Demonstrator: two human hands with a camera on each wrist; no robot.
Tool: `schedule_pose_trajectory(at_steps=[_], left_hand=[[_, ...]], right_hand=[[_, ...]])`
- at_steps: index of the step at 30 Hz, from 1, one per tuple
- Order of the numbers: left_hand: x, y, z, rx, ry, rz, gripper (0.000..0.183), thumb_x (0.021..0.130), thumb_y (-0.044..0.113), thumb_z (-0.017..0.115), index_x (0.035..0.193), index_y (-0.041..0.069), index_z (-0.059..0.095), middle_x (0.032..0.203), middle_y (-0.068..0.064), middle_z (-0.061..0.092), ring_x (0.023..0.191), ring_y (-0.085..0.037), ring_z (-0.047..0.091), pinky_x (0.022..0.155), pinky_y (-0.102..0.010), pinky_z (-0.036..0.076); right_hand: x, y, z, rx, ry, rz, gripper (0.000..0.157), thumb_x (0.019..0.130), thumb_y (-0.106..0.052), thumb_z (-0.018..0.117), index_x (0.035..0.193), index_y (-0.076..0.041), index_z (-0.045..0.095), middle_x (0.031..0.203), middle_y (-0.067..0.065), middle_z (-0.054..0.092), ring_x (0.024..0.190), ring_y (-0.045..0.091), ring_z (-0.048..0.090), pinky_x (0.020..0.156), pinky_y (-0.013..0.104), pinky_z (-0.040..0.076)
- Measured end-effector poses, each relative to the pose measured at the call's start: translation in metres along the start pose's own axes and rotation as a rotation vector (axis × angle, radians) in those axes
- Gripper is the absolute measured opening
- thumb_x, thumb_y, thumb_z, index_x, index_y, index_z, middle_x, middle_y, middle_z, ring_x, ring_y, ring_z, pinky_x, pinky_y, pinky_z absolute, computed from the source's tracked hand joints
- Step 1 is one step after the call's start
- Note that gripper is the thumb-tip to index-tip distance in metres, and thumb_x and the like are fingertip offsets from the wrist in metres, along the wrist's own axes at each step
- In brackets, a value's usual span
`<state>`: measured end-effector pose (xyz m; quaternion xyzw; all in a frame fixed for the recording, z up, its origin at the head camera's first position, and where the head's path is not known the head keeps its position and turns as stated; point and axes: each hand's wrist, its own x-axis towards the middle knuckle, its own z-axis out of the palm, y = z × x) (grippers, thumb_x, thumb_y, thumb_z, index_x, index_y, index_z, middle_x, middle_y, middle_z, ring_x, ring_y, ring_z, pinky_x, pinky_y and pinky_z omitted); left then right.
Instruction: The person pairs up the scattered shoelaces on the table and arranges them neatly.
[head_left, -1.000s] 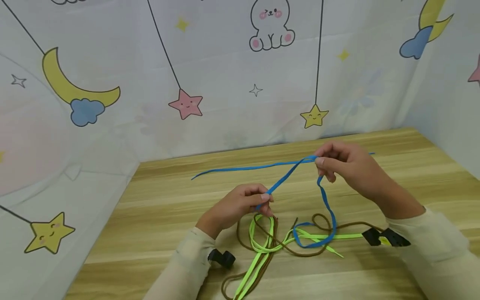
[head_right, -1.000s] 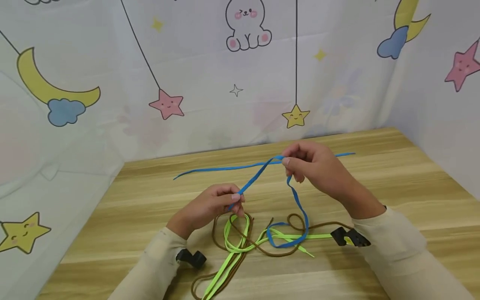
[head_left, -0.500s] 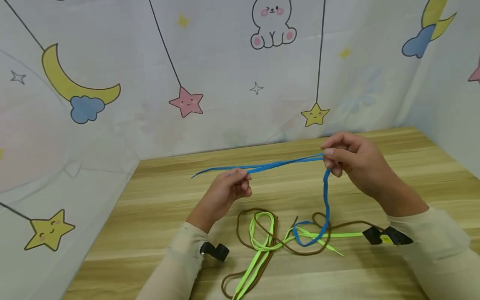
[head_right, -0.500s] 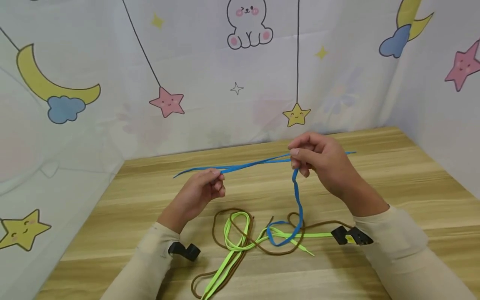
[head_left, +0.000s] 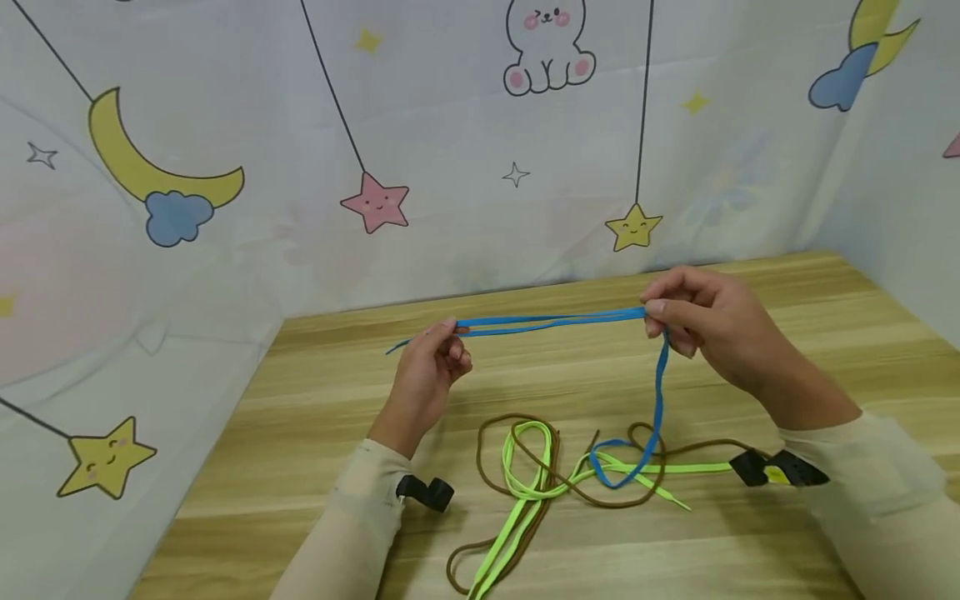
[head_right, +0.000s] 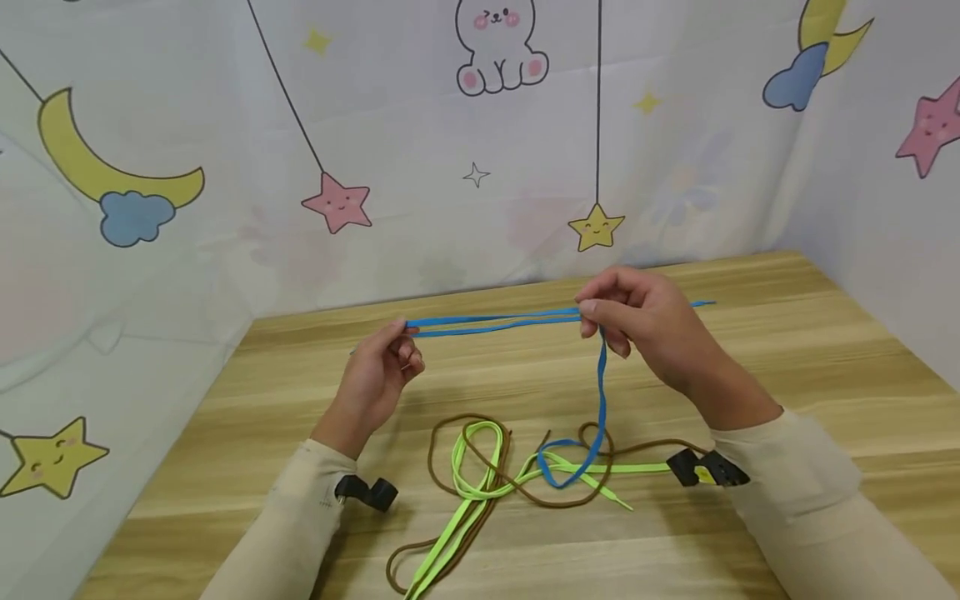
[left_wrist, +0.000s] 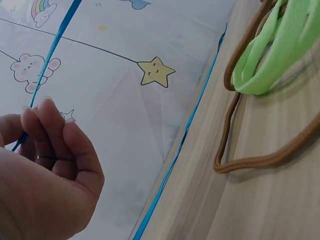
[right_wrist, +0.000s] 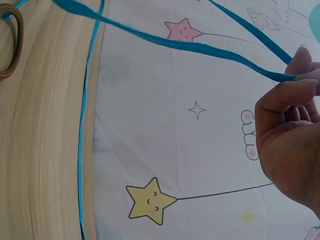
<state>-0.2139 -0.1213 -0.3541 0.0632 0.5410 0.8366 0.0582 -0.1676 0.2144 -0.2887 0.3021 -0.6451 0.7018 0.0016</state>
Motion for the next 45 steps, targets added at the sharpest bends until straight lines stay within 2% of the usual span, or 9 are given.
schedule_pose_trajectory(at_steps=[7,13,23,32,39,45], left_hand=[[0.001,0.007,-0.009,-0.044,0.115,0.06,0.023,0.097,0.026,0.05,0.094,0.004,0.055,0.064,0.0,0.046,0.063,-0.015,0.049,0.067,-0.026,0.045],[0.001,0.017,-0.023,-0.157,0.209,0.034,0.021,0.098,0.023,0.049,0.09,0.005,0.055,0.063,0.001,0.047,0.06,-0.013,0.048,0.068,-0.029,0.043],[0.007,0.022,-0.043,-0.194,0.27,0.023,0.022,0.096,0.024,0.052,0.085,0.006,0.057,0.063,0.002,0.049,0.058,-0.012,0.048,0.064,-0.027,0.042],[0.009,0.026,-0.053,-0.257,0.293,0.014,0.021,0.095,0.024,0.053,0.086,0.006,0.057,0.062,0.002,0.048,0.057,-0.012,0.047,0.062,-0.026,0.042],[0.011,0.028,-0.063,-0.274,0.311,0.017,0.02,0.094,0.025,0.055,0.086,0.007,0.057,0.062,0.002,0.049,0.057,-0.013,0.048,0.063,-0.027,0.042],[0.01,0.027,-0.068,-0.292,0.341,0.006,0.02,0.094,0.024,0.057,0.082,0.007,0.058,0.061,0.002,0.048,0.056,-0.013,0.048,0.061,-0.027,0.041]], right_hand=[[0.001,-0.002,-0.002,-0.04,0.026,0.021,0.011,0.094,-0.002,0.052,0.097,0.009,0.055,0.078,0.008,0.062,0.05,0.016,0.041,0.043,0.029,0.031],[0.001,-0.001,-0.002,-0.036,0.031,0.019,0.009,0.093,-0.001,0.052,0.096,0.007,0.057,0.079,0.008,0.062,0.049,0.015,0.041,0.043,0.028,0.031],[0.0,0.0,-0.005,-0.015,0.05,0.041,0.009,0.093,0.0,0.053,0.096,0.009,0.055,0.072,0.008,0.053,0.051,0.019,0.035,0.045,0.032,0.026],[0.0,-0.004,-0.012,-0.034,0.061,0.046,0.012,0.093,-0.001,0.052,0.098,0.01,0.055,0.074,0.008,0.054,0.053,0.019,0.035,0.047,0.034,0.024],[0.0,-0.002,-0.023,-0.03,0.077,0.035,0.012,0.093,0.0,0.052,0.1,0.009,0.055,0.074,0.008,0.054,0.052,0.02,0.035,0.048,0.035,0.022],[-0.002,0.0,-0.034,-0.027,0.123,0.065,0.014,0.094,-0.003,0.052,0.101,0.009,0.055,0.077,0.007,0.056,0.05,0.02,0.034,0.045,0.033,0.025]])
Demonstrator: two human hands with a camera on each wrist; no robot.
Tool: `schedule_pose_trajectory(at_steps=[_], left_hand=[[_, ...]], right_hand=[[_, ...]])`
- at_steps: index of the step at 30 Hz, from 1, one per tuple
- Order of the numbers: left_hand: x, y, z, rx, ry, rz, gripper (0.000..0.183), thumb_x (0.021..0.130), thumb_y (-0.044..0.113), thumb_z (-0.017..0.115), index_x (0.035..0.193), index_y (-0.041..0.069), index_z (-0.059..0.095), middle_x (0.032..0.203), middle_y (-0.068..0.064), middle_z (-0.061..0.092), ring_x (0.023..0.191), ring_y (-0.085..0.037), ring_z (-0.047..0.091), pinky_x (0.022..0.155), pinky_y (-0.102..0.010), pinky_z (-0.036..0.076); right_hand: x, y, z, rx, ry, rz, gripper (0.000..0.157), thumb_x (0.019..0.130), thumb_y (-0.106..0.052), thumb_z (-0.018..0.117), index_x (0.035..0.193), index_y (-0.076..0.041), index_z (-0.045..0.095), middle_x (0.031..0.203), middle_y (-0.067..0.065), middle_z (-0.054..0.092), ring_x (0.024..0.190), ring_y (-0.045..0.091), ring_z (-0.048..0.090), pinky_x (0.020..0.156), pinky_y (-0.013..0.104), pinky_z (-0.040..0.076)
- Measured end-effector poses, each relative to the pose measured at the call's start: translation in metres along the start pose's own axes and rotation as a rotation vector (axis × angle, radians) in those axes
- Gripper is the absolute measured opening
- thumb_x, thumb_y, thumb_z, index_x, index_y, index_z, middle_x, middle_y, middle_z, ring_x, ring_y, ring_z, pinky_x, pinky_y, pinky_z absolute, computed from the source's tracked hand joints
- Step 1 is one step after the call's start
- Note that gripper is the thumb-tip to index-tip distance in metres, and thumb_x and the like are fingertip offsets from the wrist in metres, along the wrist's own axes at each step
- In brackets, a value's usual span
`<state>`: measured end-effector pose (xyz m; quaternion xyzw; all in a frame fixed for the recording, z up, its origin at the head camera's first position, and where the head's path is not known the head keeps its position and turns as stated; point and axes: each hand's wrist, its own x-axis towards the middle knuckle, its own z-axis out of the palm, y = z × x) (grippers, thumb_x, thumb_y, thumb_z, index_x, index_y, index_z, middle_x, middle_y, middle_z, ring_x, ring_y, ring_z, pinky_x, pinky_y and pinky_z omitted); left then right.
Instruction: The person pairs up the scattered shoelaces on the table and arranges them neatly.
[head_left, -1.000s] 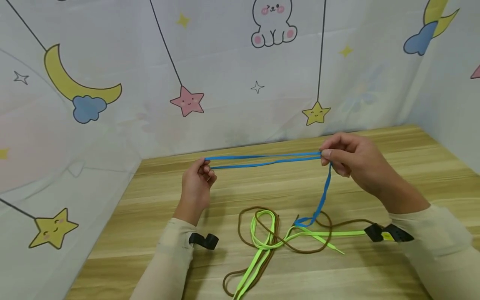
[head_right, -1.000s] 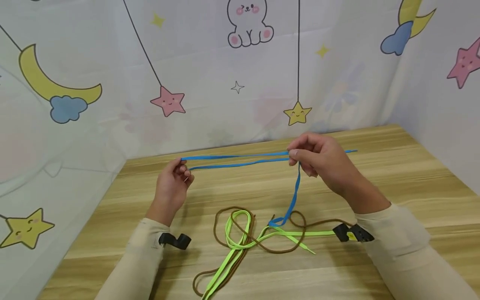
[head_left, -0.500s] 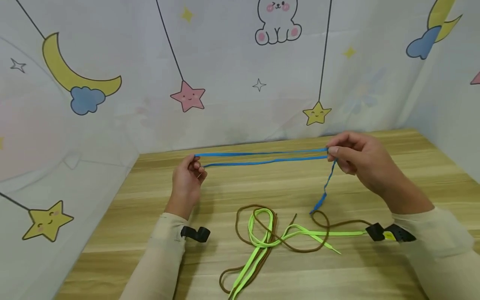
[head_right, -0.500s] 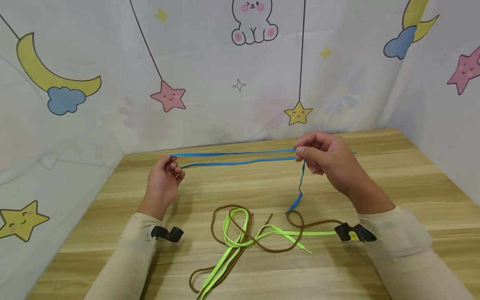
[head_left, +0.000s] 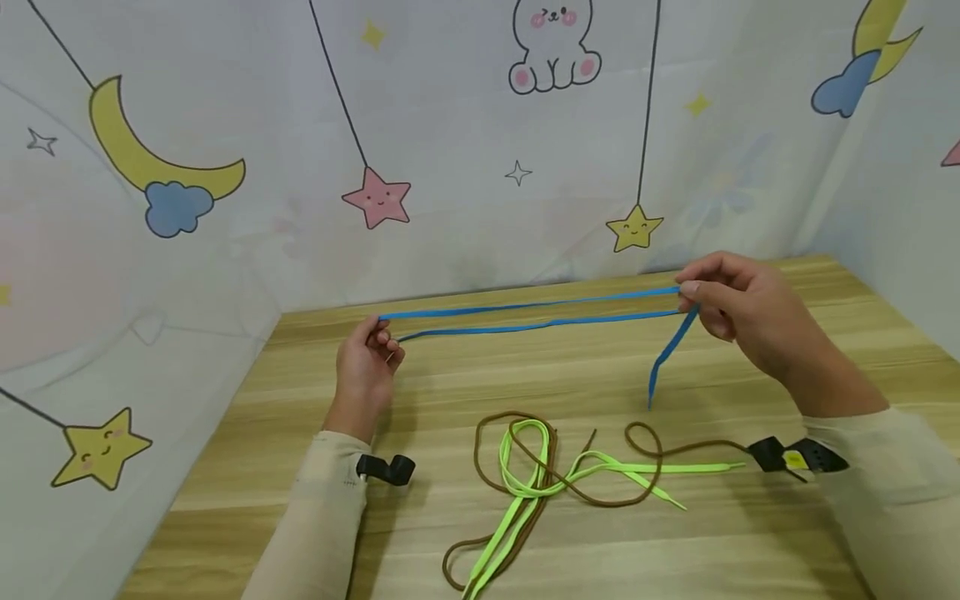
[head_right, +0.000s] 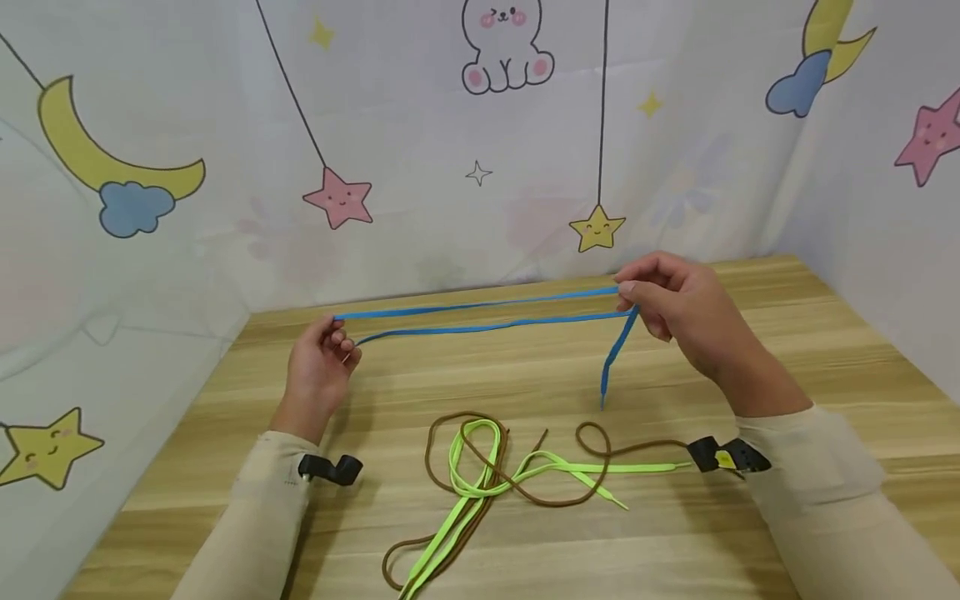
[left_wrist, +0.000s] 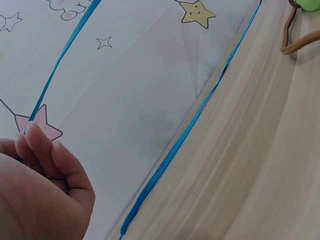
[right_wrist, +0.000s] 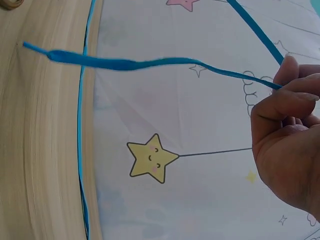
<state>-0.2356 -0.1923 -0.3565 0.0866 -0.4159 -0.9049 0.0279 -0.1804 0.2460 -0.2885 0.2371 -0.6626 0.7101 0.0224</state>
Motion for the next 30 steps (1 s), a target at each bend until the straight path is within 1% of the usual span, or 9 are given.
schedule_pose_trajectory(at_steps=[3,7,9,13,14,20,26,30], left_hand=[[0.001,0.001,-0.001,-0.006,0.006,0.005,0.02,0.093,0.024,0.057,0.083,0.007,0.058,0.061,0.002,0.048,0.056,-0.013,0.048,0.06,-0.027,0.041],[0.003,0.001,-0.001,0.0,-0.012,-0.004,0.02,0.094,0.023,0.056,0.082,0.007,0.058,0.06,0.002,0.049,0.056,-0.012,0.049,0.061,-0.026,0.042],[0.004,0.001,-0.001,0.01,-0.018,-0.011,0.021,0.095,0.023,0.054,0.081,0.008,0.058,0.059,0.002,0.049,0.056,-0.012,0.049,0.062,-0.026,0.042],[0.005,0.0,0.0,0.022,-0.02,-0.017,0.022,0.095,0.022,0.053,0.079,0.008,0.059,0.059,0.003,0.049,0.055,-0.012,0.049,0.062,-0.026,0.042],[0.005,0.0,0.0,0.022,-0.019,-0.018,0.022,0.095,0.022,0.054,0.079,0.008,0.059,0.059,0.003,0.049,0.055,-0.012,0.049,0.062,-0.026,0.042],[0.006,-0.002,-0.003,0.027,-0.022,-0.021,0.021,0.094,0.022,0.055,0.079,0.007,0.058,0.059,0.002,0.049,0.055,-0.012,0.049,0.06,-0.026,0.042],[0.005,-0.005,-0.006,0.05,-0.009,-0.037,0.023,0.096,0.021,0.052,0.079,0.007,0.058,0.059,0.002,0.048,0.055,-0.012,0.049,0.06,-0.026,0.041],[0.005,-0.009,-0.007,0.067,-0.006,-0.034,0.024,0.096,0.023,0.052,0.079,0.007,0.059,0.059,0.002,0.048,0.055,-0.012,0.049,0.061,-0.026,0.041]], right_hand=[[0.0,0.0,-0.006,-0.025,0.045,0.031,0.018,0.094,-0.007,0.054,0.102,0.008,0.055,0.079,0.008,0.056,0.05,0.018,0.035,0.045,0.033,0.027],[0.0,0.0,-0.016,-0.068,0.105,0.076,0.023,0.093,-0.012,0.057,0.103,0.008,0.054,0.078,0.008,0.055,0.051,0.017,0.038,0.045,0.032,0.027],[0.0,0.0,-0.022,-0.125,0.136,0.099,0.025,0.092,-0.016,0.058,0.104,0.007,0.055,0.08,0.007,0.056,0.052,0.016,0.039,0.045,0.031,0.029],[-0.001,0.004,-0.032,-0.259,0.186,0.138,0.031,0.092,-0.022,0.059,0.107,0.006,0.055,0.085,0.004,0.06,0.054,0.016,0.042,0.046,0.028,0.036],[-0.001,0.005,-0.034,-0.296,0.195,0.148,0.032,0.092,-0.023,0.059,0.107,0.005,0.055,0.086,0.004,0.061,0.054,0.016,0.042,0.046,0.028,0.036],[-0.002,0.012,-0.049,-0.347,0.248,0.198,0.033,0.091,-0.025,0.06,0.11,0.002,0.055,0.088,0.001,0.063,0.055,0.015,0.047,0.048,0.026,0.04],[-0.003,0.016,-0.06,-0.401,0.276,0.203,0.034,0.091,-0.025,0.06,0.11,0.002,0.055,0.089,0.0,0.063,0.058,0.016,0.051,0.05,0.025,0.044],[-0.004,0.02,-0.068,-0.469,0.293,0.221,0.034,0.09,-0.027,0.061,0.11,0.001,0.055,0.087,-0.003,0.064,0.064,0.013,0.058,0.053,0.025,0.047]])
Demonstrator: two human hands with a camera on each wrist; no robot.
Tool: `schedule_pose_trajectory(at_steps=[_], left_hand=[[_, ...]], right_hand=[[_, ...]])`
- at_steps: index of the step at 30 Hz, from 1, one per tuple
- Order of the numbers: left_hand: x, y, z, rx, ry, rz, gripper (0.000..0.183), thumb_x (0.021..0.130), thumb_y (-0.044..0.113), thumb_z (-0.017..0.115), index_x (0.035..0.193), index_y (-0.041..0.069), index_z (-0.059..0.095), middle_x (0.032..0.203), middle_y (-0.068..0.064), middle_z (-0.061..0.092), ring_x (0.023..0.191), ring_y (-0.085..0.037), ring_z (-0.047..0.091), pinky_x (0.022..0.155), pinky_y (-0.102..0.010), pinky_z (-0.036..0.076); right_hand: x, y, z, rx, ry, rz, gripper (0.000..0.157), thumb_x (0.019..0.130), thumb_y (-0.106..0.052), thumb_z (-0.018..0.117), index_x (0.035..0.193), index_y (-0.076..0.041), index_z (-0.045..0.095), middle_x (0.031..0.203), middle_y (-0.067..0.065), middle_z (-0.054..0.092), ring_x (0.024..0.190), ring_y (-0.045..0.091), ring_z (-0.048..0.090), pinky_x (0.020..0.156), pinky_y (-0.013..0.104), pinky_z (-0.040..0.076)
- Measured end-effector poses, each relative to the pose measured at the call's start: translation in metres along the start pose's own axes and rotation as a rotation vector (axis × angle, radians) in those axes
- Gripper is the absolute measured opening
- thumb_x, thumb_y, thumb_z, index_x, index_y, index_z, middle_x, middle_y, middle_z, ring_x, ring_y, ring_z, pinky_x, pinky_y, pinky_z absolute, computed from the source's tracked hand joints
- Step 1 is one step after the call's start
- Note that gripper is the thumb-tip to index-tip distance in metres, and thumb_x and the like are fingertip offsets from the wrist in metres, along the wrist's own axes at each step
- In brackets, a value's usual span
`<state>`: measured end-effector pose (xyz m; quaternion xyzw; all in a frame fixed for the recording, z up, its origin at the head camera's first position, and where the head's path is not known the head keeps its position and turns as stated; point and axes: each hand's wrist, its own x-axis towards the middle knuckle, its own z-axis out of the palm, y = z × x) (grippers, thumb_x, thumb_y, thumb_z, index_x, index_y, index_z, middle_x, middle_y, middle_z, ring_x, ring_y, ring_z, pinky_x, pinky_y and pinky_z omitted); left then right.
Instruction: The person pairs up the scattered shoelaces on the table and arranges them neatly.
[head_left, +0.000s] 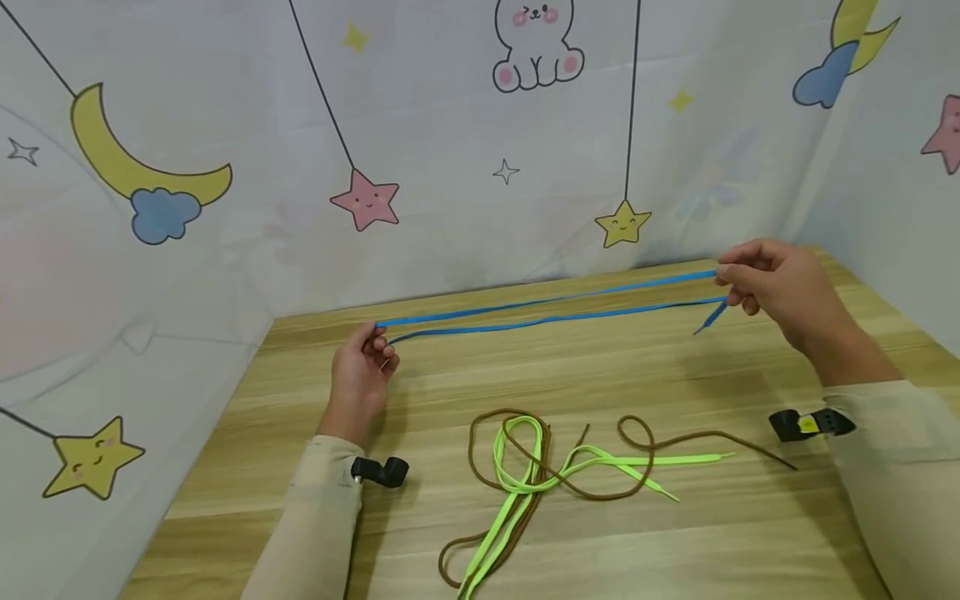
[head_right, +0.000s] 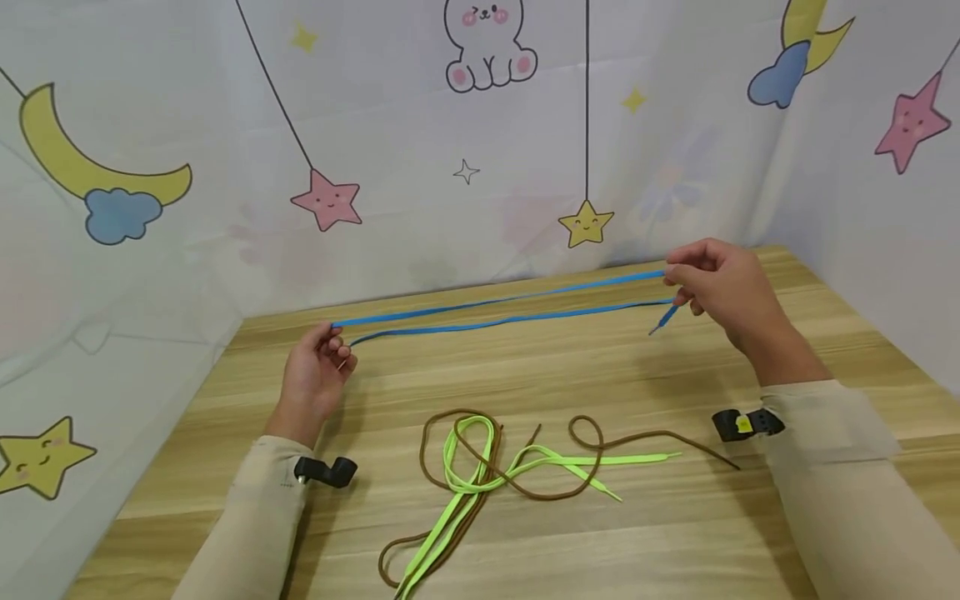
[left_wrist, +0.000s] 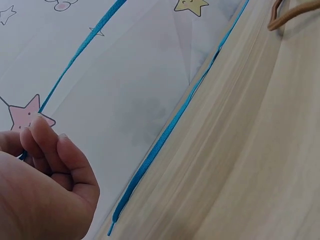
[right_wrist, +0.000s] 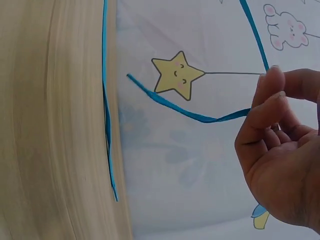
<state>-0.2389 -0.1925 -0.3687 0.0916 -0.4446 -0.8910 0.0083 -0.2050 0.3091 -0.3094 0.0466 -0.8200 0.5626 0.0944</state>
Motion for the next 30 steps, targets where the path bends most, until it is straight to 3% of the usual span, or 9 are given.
schedule_pose_trajectory(at_steps=[8,16,22,30], left_hand=[[0.0,-0.002,-0.001,0.003,0.0,-0.004,0.024,0.096,0.024,0.053,0.079,0.007,0.058,0.06,0.002,0.048,0.056,-0.012,0.048,0.061,-0.026,0.041],[0.001,-0.004,0.001,0.019,-0.002,-0.005,0.023,0.095,0.022,0.054,0.08,0.006,0.059,0.06,0.001,0.049,0.057,-0.013,0.048,0.061,-0.026,0.041],[0.005,-0.005,0.001,0.034,-0.036,-0.027,0.021,0.095,0.019,0.054,0.084,0.002,0.06,0.061,-0.001,0.055,0.056,-0.015,0.053,0.063,-0.027,0.046],[0.006,-0.008,-0.001,0.194,-0.079,-0.081,0.021,0.097,0.018,0.049,0.093,0.0,0.058,0.075,-0.004,0.063,0.074,-0.018,0.066,0.067,-0.028,0.053]], right_hand=[[0.003,0.014,-0.006,-0.028,-0.012,0.022,0.037,0.093,-0.03,0.055,0.113,0.001,0.052,0.098,-0.006,0.063,0.082,0.009,0.066,0.067,0.024,0.053],[0.003,0.018,-0.01,-0.041,0.0,0.048,0.046,0.095,-0.035,0.049,0.119,0.004,0.049,0.101,-0.01,0.063,0.088,0.004,0.062,0.071,0.02,0.051],[0.006,0.024,-0.012,-0.104,-0.019,0.083,0.045,0.096,-0.036,0.048,0.12,0.002,0.05,0.114,-0.002,0.056,0.096,0.003,0.056,0.074,0.018,0.05],[0.006,0.035,-0.015,-0.275,-0.145,0.116,0.056,0.097,-0.044,0.039,0.132,-0.001,0.042,0.137,0.014,0.036,0.116,0.028,0.044,0.087,0.034,0.047]])
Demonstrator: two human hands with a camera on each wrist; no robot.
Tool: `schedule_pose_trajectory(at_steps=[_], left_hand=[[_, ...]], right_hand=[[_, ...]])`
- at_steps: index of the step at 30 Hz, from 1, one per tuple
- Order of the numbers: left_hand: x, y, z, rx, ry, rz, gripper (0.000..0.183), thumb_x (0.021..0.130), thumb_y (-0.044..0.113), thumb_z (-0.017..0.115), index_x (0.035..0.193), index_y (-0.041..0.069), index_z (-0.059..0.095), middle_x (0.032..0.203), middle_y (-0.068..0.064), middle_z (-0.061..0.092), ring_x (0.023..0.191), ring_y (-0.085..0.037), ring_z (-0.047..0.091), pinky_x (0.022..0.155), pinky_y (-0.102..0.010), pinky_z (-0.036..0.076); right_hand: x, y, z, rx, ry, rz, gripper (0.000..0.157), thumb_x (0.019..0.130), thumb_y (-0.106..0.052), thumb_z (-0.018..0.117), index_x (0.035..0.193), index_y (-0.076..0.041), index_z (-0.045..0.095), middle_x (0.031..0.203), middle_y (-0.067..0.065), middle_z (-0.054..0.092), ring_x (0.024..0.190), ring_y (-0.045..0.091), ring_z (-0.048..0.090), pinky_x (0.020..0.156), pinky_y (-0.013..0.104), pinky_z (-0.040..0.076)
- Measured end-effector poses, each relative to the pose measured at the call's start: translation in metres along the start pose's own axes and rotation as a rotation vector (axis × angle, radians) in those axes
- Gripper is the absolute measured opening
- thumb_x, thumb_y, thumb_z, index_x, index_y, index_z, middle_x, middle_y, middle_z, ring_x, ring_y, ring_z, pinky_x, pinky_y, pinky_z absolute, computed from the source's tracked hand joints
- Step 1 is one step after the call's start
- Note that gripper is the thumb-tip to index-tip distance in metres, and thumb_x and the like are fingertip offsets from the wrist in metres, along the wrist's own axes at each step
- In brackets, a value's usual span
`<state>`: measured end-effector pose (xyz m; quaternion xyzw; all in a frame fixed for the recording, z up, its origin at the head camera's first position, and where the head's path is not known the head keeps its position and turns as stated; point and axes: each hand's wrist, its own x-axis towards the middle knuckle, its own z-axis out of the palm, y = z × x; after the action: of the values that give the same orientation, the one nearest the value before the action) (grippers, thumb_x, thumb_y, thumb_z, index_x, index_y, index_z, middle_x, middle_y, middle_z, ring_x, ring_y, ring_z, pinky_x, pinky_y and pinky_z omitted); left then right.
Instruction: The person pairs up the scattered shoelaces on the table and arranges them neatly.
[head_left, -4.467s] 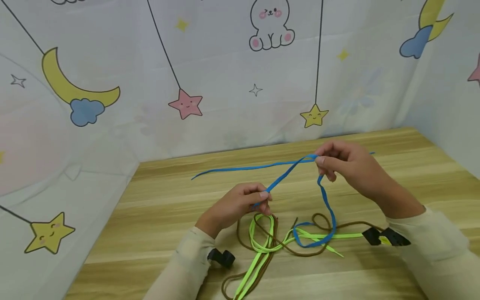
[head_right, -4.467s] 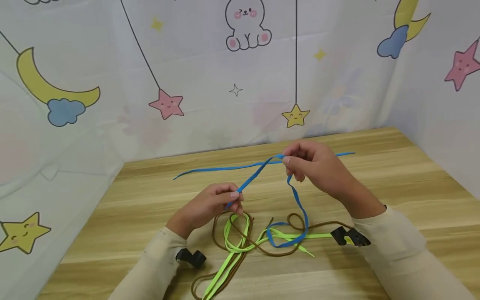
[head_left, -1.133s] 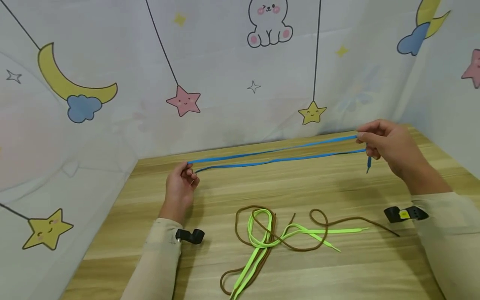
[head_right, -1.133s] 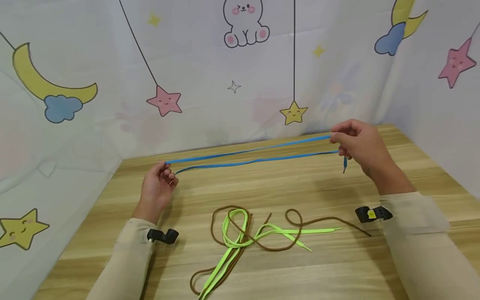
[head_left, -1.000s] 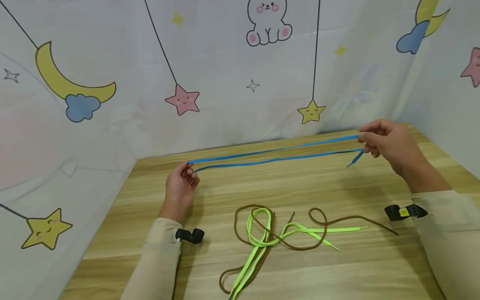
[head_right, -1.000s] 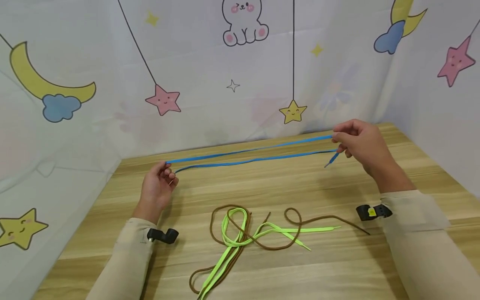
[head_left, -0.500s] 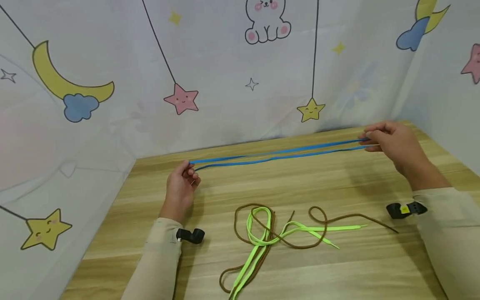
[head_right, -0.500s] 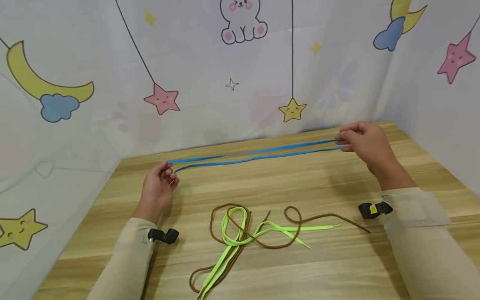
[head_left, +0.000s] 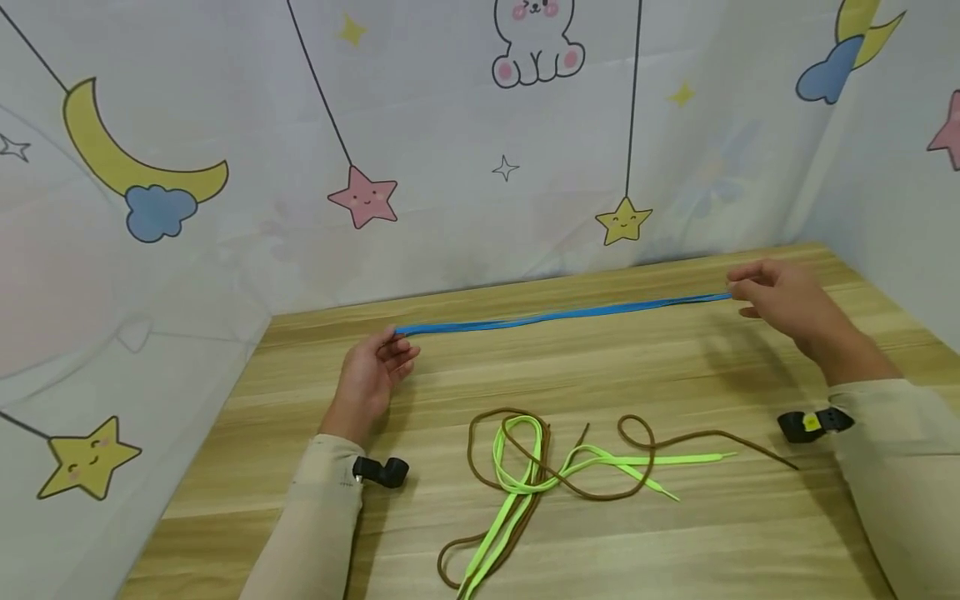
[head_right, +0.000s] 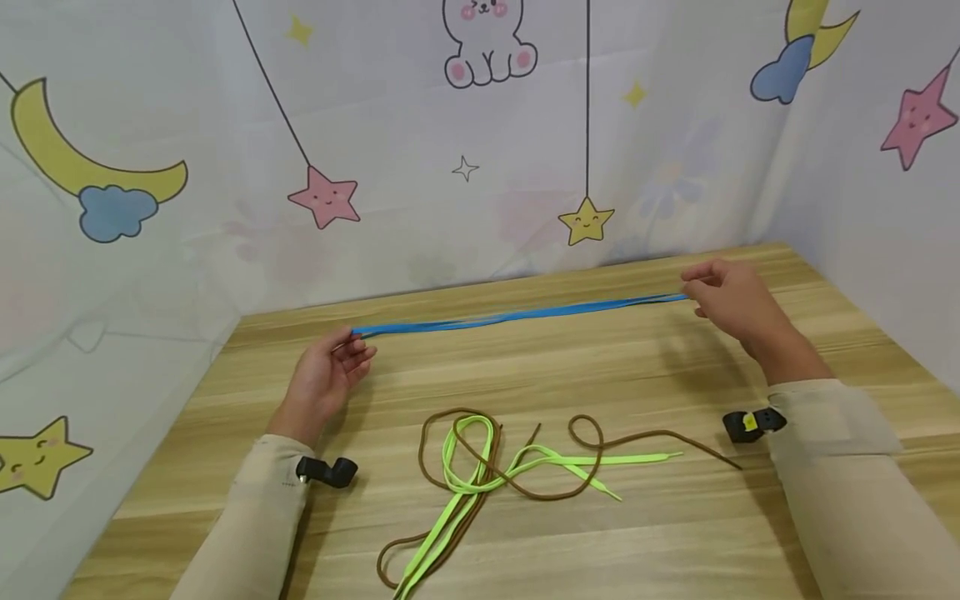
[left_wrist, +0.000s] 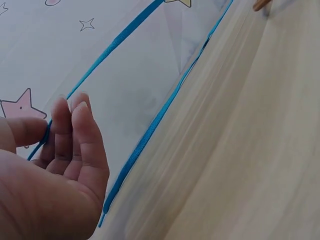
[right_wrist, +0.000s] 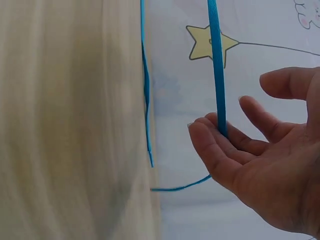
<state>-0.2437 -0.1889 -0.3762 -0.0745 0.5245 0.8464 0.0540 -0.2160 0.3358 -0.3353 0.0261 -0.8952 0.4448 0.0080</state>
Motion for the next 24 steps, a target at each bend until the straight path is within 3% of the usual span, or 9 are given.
schedule_pose_trajectory(at_steps=[7,12,17,24], left_hand=[[0.003,-0.001,-0.004,0.144,0.04,-0.045,0.032,0.098,0.022,0.048,0.116,-0.004,0.05,0.086,-0.003,0.065,0.08,-0.015,0.066,0.069,-0.025,0.053],[0.008,-0.004,-0.008,0.217,0.081,-0.059,0.041,0.096,0.024,0.053,0.125,-0.004,0.048,0.09,-0.003,0.067,0.081,-0.014,0.066,0.074,-0.028,0.053],[0.014,-0.006,-0.013,0.235,0.11,-0.059,0.043,0.095,0.02,0.055,0.128,-0.006,0.047,0.088,-0.003,0.068,0.079,-0.013,0.067,0.075,-0.028,0.053],[0.023,-0.003,-0.023,0.205,0.139,-0.066,0.04,0.095,0.009,0.052,0.131,-0.004,0.042,0.087,-0.006,0.069,0.076,-0.014,0.067,0.068,-0.025,0.054]], right_hand=[[0.005,0.008,0.001,0.033,-0.03,0.024,0.054,0.097,-0.041,0.041,0.13,0.001,0.041,0.137,0.013,0.034,0.112,0.022,0.049,0.088,0.032,0.047],[0.005,0.015,0.006,0.046,-0.05,0.044,0.057,0.097,-0.042,0.04,0.133,0.002,0.038,0.138,0.016,0.033,0.118,0.033,0.045,0.094,0.044,0.042],[0.006,0.02,0.008,0.039,-0.067,0.045,0.059,0.098,-0.04,0.037,0.135,0.006,0.035,0.14,0.02,0.03,0.121,0.036,0.039,0.096,0.05,0.038],[0.008,0.02,0.01,0.008,-0.084,0.035,0.058,0.098,-0.041,0.04,0.133,0.004,0.039,0.139,0.018,0.034,0.12,0.035,0.042,0.096,0.048,0.039]])
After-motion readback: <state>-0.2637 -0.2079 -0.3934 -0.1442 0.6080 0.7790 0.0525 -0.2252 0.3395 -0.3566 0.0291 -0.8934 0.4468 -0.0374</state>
